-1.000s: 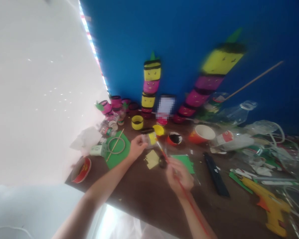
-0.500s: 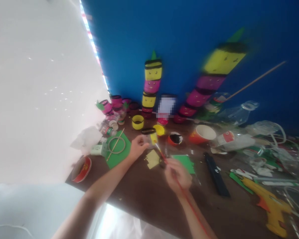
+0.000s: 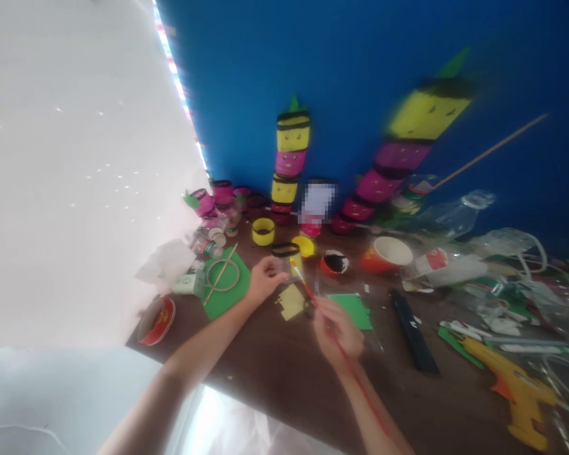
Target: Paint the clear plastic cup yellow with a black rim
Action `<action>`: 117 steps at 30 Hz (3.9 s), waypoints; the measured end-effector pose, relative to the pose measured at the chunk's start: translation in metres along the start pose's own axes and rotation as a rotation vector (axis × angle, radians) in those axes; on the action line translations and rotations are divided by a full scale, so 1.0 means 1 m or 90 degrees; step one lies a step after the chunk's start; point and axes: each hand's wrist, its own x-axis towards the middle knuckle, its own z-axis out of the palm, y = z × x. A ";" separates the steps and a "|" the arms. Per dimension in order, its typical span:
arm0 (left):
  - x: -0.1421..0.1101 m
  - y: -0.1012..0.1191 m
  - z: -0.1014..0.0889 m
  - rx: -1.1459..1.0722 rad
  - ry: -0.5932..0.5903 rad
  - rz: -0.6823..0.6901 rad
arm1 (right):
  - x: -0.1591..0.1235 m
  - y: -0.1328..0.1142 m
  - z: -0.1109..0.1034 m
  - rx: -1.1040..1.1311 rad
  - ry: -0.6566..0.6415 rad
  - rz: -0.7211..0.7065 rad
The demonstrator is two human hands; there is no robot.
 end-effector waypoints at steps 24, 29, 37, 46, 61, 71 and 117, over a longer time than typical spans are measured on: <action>0.000 0.006 -0.002 -0.031 0.017 0.006 | 0.003 -0.001 -0.001 0.015 -0.053 -0.022; 0.004 0.000 -0.004 -0.025 0.033 0.023 | 0.005 -0.003 -0.003 0.030 -0.046 -0.040; 0.005 0.004 -0.006 -0.065 -0.010 0.019 | 0.006 -0.004 -0.008 0.003 0.029 -0.007; 0.006 0.002 -0.004 -0.202 -0.043 -0.009 | 0.010 -0.006 -0.012 -0.024 0.040 -0.008; 0.002 -0.002 0.000 -0.126 -0.066 -0.011 | 0.003 -0.004 -0.003 0.008 -0.046 -0.033; 0.002 -0.003 -0.001 -0.130 -0.070 -0.017 | 0.000 -0.002 -0.001 0.001 -0.066 -0.031; 0.002 0.001 0.000 -0.110 -0.042 -0.017 | -0.004 0.004 0.001 -0.009 -0.086 0.000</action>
